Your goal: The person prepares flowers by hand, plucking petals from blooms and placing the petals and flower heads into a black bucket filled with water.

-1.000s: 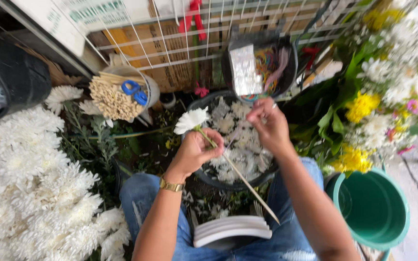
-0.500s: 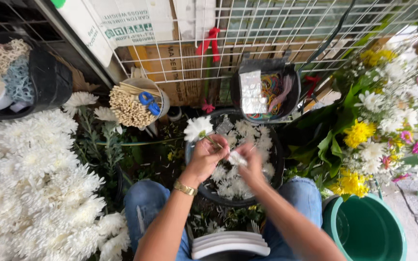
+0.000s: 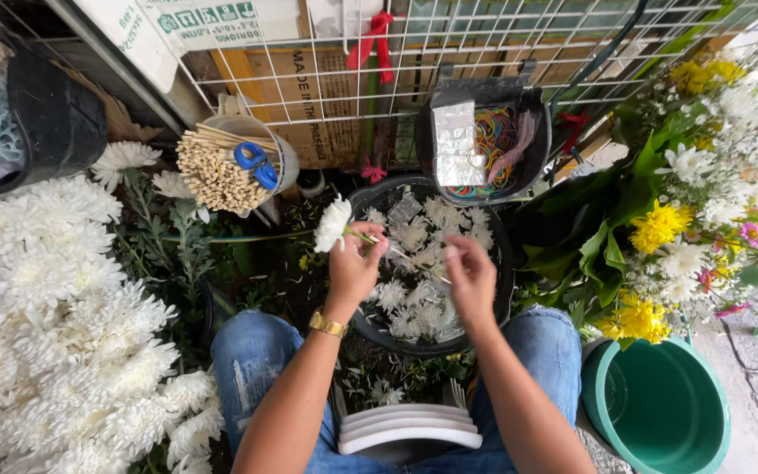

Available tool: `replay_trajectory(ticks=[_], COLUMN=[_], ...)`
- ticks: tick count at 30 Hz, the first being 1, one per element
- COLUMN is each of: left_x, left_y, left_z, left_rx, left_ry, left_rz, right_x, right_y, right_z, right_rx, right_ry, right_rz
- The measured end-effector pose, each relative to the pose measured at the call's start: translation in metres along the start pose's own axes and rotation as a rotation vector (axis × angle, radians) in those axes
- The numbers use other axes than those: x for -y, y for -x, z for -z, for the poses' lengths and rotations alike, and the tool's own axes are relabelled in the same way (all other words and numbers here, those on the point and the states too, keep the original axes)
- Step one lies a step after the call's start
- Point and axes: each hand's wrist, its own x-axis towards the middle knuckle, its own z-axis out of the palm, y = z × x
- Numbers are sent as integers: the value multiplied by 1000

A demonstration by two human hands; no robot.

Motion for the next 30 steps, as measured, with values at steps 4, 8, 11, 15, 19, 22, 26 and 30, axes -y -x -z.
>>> replay_trajectory(ticks=[4, 8, 11, 15, 19, 22, 26, 30], left_x=[-7, -11, -8, 18, 10, 6, 3, -3], left_y=[-3, 3, 4, 8, 10, 8, 8, 9], left_z=[7, 2, -3, -15, -19, -17, -17, -15], left_rx=[77, 151, 203, 181, 153, 125, 105, 133], left_ry=[166, 420, 482, 581, 665, 723, 779, 789], left_rz=[64, 156, 211, 375, 457, 489, 516, 530], right_x=[-15, -20, -18, -27, -41, -35, -25, -27], right_y=[-22, -18, -15, -16, -17, -18, -18, -16], right_z=[20, 16, 10, 6, 3, 6, 9, 8], right_rx=[-23, 327, 445, 411, 309, 275, 176, 142], right_ry=[94, -135, -268, -421, -354, -252, -80, -149], right_rz=[-41, -442, -571, -569, -430, -249, 5, 20])
